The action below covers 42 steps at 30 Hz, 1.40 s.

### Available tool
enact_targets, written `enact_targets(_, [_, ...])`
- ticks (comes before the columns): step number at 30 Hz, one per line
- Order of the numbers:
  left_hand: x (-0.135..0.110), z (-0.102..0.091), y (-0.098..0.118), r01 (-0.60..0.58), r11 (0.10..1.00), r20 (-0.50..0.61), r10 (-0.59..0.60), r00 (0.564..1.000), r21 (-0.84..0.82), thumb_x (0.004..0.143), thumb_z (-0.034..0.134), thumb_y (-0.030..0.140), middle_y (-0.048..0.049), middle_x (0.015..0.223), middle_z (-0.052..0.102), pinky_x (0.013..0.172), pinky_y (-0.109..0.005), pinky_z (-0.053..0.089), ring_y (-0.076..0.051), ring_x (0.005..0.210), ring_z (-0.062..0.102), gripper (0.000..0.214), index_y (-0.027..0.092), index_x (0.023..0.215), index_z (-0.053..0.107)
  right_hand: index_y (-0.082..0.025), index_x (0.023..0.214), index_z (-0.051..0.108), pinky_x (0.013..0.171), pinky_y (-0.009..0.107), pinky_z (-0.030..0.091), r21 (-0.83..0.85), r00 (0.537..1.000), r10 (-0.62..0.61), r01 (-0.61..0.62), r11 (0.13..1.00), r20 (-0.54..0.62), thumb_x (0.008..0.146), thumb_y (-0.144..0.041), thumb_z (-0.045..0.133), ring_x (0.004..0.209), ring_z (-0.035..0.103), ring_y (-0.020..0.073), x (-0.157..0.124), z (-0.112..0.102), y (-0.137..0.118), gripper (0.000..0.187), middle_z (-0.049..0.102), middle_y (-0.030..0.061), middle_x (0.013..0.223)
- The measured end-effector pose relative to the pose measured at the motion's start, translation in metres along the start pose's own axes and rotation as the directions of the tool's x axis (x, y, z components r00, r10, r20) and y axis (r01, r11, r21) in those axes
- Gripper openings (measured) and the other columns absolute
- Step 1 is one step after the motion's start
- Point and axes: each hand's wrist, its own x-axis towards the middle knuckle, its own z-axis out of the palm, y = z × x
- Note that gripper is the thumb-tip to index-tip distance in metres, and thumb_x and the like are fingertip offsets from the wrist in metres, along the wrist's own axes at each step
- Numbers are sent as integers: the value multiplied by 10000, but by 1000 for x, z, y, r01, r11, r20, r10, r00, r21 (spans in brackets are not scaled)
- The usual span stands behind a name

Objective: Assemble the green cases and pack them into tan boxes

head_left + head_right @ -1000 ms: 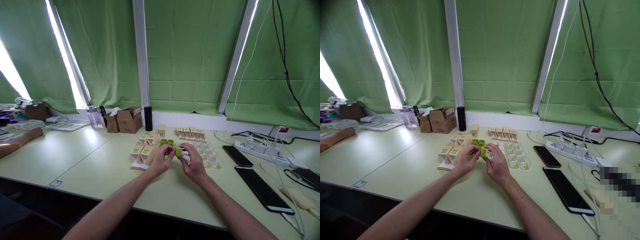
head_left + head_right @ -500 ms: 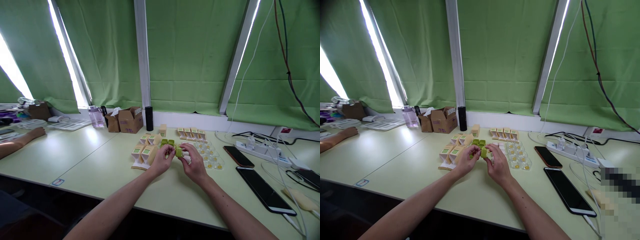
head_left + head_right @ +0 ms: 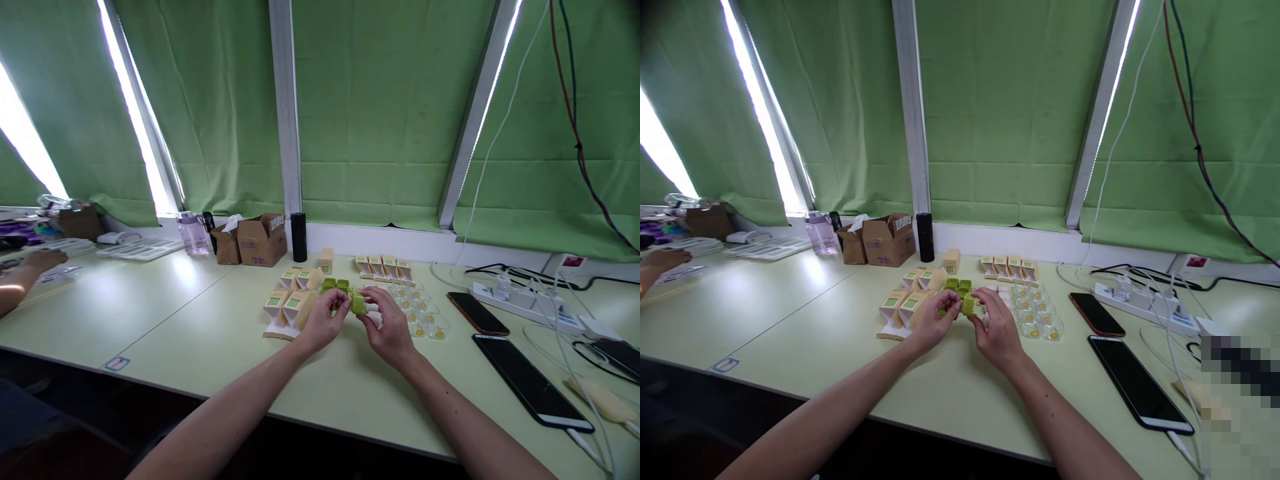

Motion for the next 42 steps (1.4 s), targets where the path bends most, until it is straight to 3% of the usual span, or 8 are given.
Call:
enact_targets(33, [0, -6, 1, 63, 995, 5, -62, 998, -76, 956, 674, 427, 9, 731, 580, 678, -284, 438, -147, 688, 530, 259, 190, 884, 597, -253, 1364, 608, 934, 513, 669, 37, 999, 25, -24, 999, -20, 989, -216, 647, 1175, 703, 316, 2, -1, -3, 379, 688, 151, 1323])
enact_targets(38, [0, -8, -1, 31, 999, -17, -31, 999, -31, 996, 619, 397, -9, 754, 608, 688, -298, 454, -154, 697, 556, 230, 182, 915, 620, -257, 1395, 585, 955, 518, 666, 24, 1000, 21, -20, 1000, -16, 983, -188, 636, 1221, 672, 320, 2, -1, -2, 421, 672, 148, 1334])
enact_targets(42, [0, -11, -4, -79, 992, -99, 89, 991, 102, 1007, 598, 321, -79, 961, 694, 786, -351, 516, -208, 872, 645, 161, 182, 1058, 662, -260, 1437, 563, 987, 512, 667, 35, 1000, 16, -16, 999, -23, 984, -156, 600, 1270, 638, 314, 2, -3, -4, 466, 619, 154, 1362])
